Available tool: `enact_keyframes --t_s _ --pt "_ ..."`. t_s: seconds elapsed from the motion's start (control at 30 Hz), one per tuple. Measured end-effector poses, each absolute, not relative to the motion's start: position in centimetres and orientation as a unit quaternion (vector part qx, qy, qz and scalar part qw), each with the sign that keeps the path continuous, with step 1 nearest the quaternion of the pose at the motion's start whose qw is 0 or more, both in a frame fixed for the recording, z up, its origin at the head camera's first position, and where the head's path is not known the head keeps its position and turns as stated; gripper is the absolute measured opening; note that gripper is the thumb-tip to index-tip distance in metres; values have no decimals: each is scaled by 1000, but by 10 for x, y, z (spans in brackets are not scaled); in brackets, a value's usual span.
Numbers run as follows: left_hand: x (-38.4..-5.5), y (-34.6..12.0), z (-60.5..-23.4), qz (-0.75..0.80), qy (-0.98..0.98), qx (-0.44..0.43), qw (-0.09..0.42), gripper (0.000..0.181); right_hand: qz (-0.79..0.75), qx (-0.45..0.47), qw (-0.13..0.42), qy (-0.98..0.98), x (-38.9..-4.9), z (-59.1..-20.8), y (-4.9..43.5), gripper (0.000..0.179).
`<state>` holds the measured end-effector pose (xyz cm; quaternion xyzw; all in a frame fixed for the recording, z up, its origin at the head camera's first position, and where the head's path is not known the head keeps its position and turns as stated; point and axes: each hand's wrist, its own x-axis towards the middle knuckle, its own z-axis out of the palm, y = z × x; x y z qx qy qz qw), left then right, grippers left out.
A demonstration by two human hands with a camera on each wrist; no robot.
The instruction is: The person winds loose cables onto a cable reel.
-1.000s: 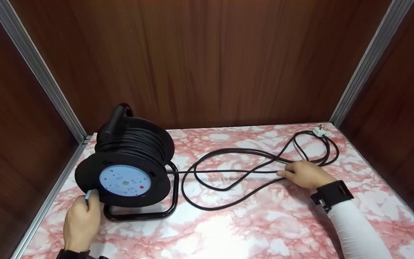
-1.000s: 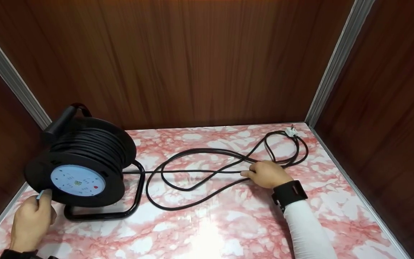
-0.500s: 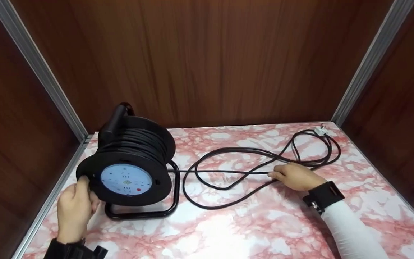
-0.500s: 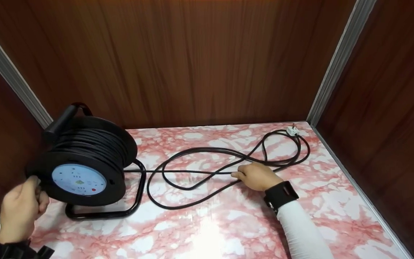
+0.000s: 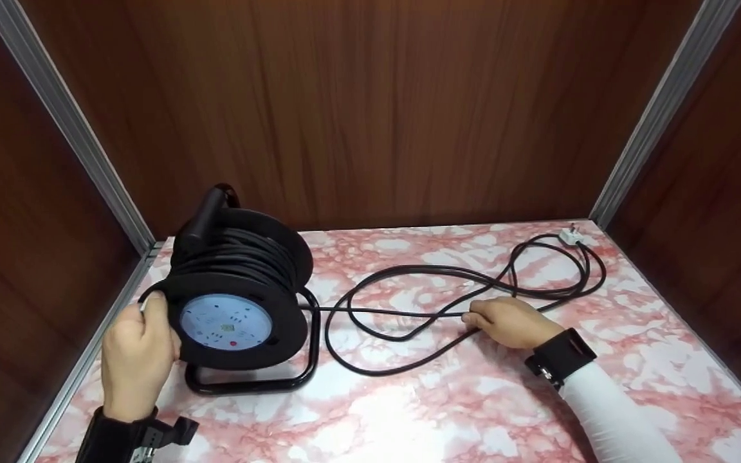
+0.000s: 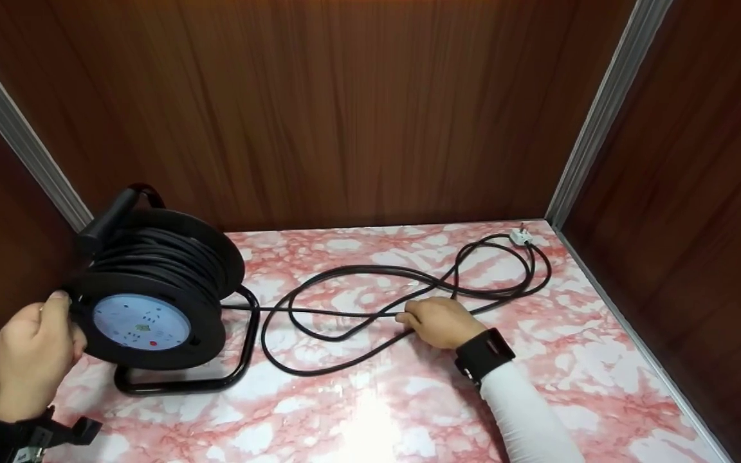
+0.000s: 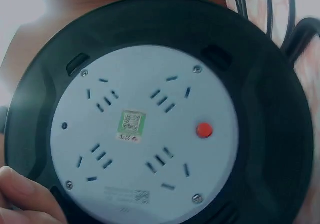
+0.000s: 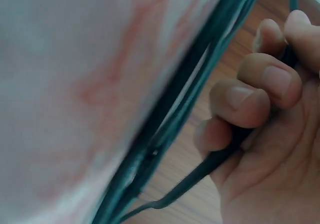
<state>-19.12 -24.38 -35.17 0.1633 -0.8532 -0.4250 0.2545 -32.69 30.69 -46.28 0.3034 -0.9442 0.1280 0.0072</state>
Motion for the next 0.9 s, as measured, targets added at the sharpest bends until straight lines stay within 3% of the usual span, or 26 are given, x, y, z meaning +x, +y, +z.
enact_keyframes --t_s 0.1,0.33,0.57,0.9 --pt "-192 -237 -347 -384 -869 149 275 59 131 310 11 -942 -327 -464 304 31" --pt "-197 -217 -351 -327 -862 107 373 44 129 320 23 -938 -325 -467 297 31" --pt "-197 -203 -356 -276 -848 85 445 41 134 336 30 -932 -322 -467 289 32" --pt "-204 -187 -358 -261 -840 48 474 39 136 329 21 -934 -321 -466 289 33"
